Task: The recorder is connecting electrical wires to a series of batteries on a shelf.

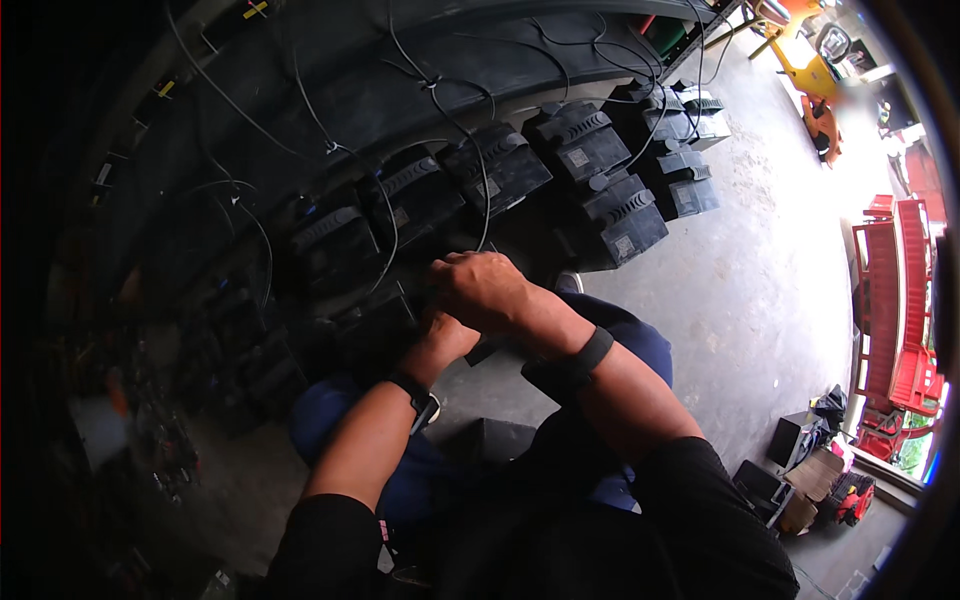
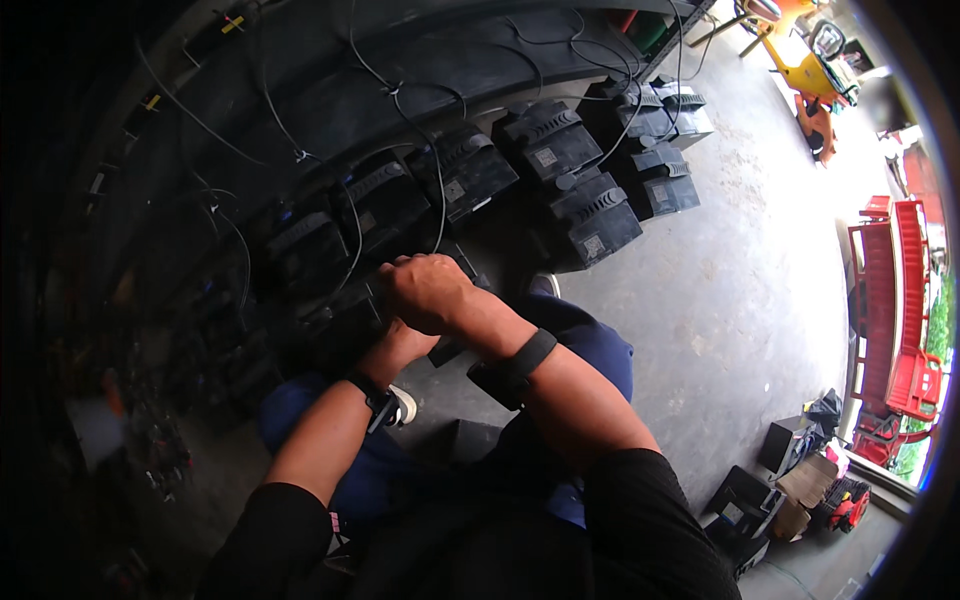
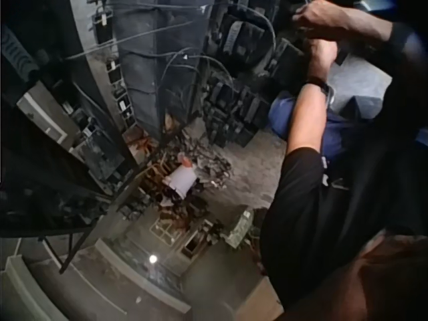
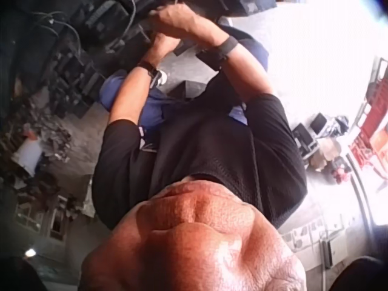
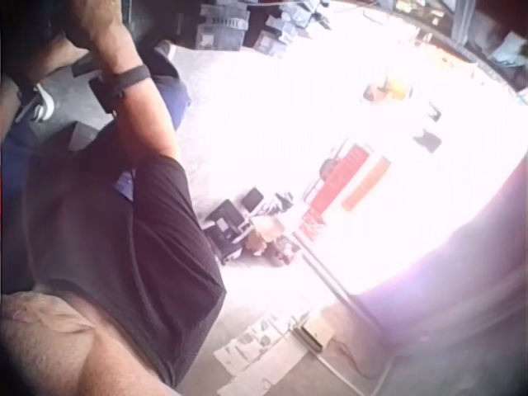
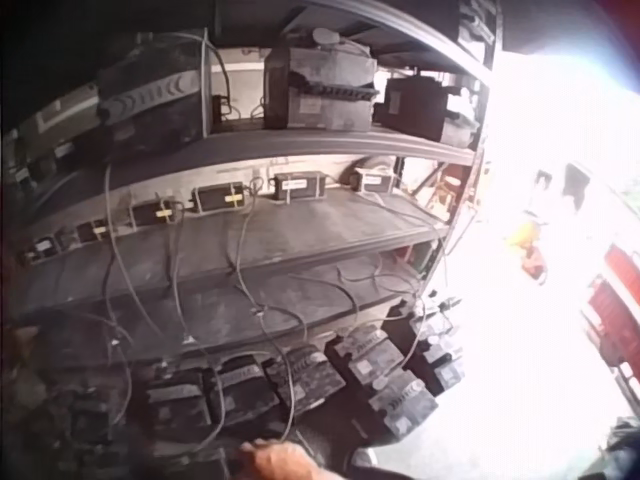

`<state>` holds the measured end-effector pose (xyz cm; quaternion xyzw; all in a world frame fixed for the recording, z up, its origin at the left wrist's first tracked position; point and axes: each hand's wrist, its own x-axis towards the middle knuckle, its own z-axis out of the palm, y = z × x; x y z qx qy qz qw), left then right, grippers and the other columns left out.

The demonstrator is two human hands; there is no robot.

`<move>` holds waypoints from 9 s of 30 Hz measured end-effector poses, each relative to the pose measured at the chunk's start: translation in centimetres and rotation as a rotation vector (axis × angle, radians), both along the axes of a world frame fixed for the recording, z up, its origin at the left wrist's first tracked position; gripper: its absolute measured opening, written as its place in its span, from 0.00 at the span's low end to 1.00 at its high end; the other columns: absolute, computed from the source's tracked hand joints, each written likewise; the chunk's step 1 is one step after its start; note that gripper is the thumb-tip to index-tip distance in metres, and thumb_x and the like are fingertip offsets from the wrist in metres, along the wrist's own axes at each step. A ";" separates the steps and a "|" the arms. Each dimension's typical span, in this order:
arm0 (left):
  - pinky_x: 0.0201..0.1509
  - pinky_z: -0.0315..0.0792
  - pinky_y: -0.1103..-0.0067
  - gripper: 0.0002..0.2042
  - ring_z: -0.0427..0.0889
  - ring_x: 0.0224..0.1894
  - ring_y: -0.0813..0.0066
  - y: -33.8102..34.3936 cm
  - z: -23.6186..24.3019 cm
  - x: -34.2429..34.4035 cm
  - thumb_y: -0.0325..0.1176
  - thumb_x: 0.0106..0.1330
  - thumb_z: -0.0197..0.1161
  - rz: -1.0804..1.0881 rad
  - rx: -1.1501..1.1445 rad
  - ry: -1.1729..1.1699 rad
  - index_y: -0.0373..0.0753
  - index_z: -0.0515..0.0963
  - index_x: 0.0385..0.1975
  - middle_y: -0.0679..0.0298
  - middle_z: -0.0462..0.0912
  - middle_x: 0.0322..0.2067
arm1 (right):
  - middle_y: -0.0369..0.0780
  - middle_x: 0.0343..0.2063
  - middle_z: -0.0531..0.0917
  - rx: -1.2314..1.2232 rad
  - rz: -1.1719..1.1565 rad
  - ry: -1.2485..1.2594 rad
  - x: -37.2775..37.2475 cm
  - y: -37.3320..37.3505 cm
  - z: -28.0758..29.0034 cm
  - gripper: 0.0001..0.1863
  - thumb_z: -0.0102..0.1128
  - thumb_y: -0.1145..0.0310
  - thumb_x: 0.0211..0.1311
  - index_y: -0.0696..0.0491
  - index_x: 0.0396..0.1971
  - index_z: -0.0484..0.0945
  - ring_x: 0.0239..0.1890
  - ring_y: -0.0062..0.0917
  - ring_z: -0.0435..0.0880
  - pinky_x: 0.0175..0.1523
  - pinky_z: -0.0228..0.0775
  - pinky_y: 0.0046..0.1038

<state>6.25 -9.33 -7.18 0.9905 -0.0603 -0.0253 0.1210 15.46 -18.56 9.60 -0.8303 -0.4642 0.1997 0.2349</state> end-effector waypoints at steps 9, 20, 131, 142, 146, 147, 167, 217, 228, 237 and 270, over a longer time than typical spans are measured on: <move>0.59 0.71 0.67 0.20 0.75 0.58 0.57 0.6 2.2 -1.1 0.33 0.65 0.61 0.132 -0.270 0.111 0.39 0.73 0.57 0.53 0.73 0.59 | 0.47 0.40 0.84 -0.001 -0.005 0.026 0.7 -0.3 -0.3 0.15 0.58 0.63 0.58 0.56 0.42 0.78 0.45 0.42 0.85 0.47 0.79 0.41; 0.51 0.75 0.63 0.19 0.79 0.47 0.44 2.6 7.5 -5.3 0.25 0.53 0.70 0.263 -0.401 0.201 0.34 0.79 0.47 0.49 0.78 0.43 | 0.46 0.30 0.82 0.083 -0.121 0.000 2.8 -0.7 -0.9 0.12 0.62 0.60 0.58 0.53 0.35 0.78 0.36 0.45 0.84 0.39 0.75 0.43; 0.59 0.72 0.67 0.22 0.80 0.52 0.53 11.1 9.9 -7.8 0.34 0.56 0.70 0.349 -0.153 0.168 0.35 0.78 0.51 0.51 0.82 0.49 | 0.48 0.32 0.85 0.185 -0.203 -0.056 3.8 -3.4 1.5 0.13 0.63 0.61 0.59 0.52 0.40 0.81 0.40 0.44 0.86 0.45 0.77 0.42; 0.48 0.75 0.71 0.17 0.83 0.44 0.62 12.3 7.6 -7.1 0.42 0.56 0.68 0.374 -0.211 0.422 0.35 0.84 0.38 0.53 0.86 0.35 | 0.48 0.30 0.85 0.146 -0.187 -0.075 3.4 -3.0 1.3 0.12 0.63 0.62 0.59 0.53 0.38 0.81 0.38 0.45 0.86 0.43 0.78 0.42; 0.47 0.76 0.70 0.19 0.84 0.42 0.59 12.2 7.3 -6.6 0.44 0.55 0.69 0.485 -0.351 0.488 0.34 0.83 0.39 0.52 0.86 0.36 | 0.44 0.33 0.86 0.094 -0.178 -0.064 3.5 -3.1 1.2 0.14 0.61 0.64 0.60 0.54 0.43 0.79 0.39 0.41 0.86 0.44 0.77 0.38; 0.47 0.76 0.70 0.20 0.85 0.41 0.58 12.3 7.2 -6.6 0.45 0.55 0.69 0.500 -0.378 0.481 0.34 0.82 0.39 0.51 0.86 0.35 | 0.44 0.33 0.86 0.091 -0.179 -0.064 3.6 -3.0 1.1 0.14 0.61 0.64 0.60 0.54 0.43 0.79 0.39 0.41 0.86 0.44 0.77 0.38; 0.39 0.75 0.63 0.18 0.84 0.38 0.47 12.1 6.5 -5.6 0.45 0.54 0.63 0.471 -0.134 0.483 0.31 0.82 0.26 0.43 0.83 0.32 | 0.49 0.28 0.85 0.175 -0.210 -0.091 3.2 -3.2 0.9 0.11 0.65 0.63 0.58 0.54 0.36 0.80 0.36 0.45 0.85 0.40 0.78 0.43; 0.44 0.76 0.71 0.19 0.84 0.37 0.60 10.7 4.3 -6.3 0.27 0.44 0.71 0.282 -0.595 0.269 0.33 0.75 0.38 0.52 0.82 0.32 | 0.47 0.32 0.84 0.094 -0.147 -0.075 3.0 -2.5 -0.8 0.15 0.61 0.61 0.57 0.55 0.39 0.78 0.38 0.44 0.85 0.40 0.79 0.41; 0.46 0.75 0.66 0.18 0.81 0.40 0.46 12.5 4.3 -6.8 0.30 0.43 0.74 0.371 -0.246 0.295 0.33 0.76 0.32 0.47 0.81 0.33 | 0.49 0.32 0.84 0.123 -0.151 -0.077 3.4 -2.5 -1.0 0.17 0.63 0.62 0.54 0.59 0.38 0.77 0.40 0.45 0.85 0.42 0.78 0.42; 0.52 0.75 0.62 0.22 0.79 0.50 0.48 12.3 5.3 -6.9 0.30 0.45 0.76 0.297 -0.128 0.274 0.37 0.77 0.41 0.50 0.80 0.43 | 0.44 0.36 0.83 0.033 -0.125 -0.016 3.2 -2.7 0.6 0.13 0.62 0.61 0.59 0.52 0.40 0.77 0.39 0.43 0.84 0.42 0.77 0.40; 0.49 0.75 0.61 0.09 0.80 0.47 0.52 8.7 6.4 -5.8 0.29 0.52 0.62 0.270 -0.198 0.284 0.37 0.78 0.33 0.54 0.81 0.40 | 0.47 0.36 0.86 0.150 -0.177 0.195 1.7 -1.9 2.2 0.13 0.64 0.74 0.58 0.59 0.44 0.79 0.40 0.34 0.87 0.45 0.78 0.31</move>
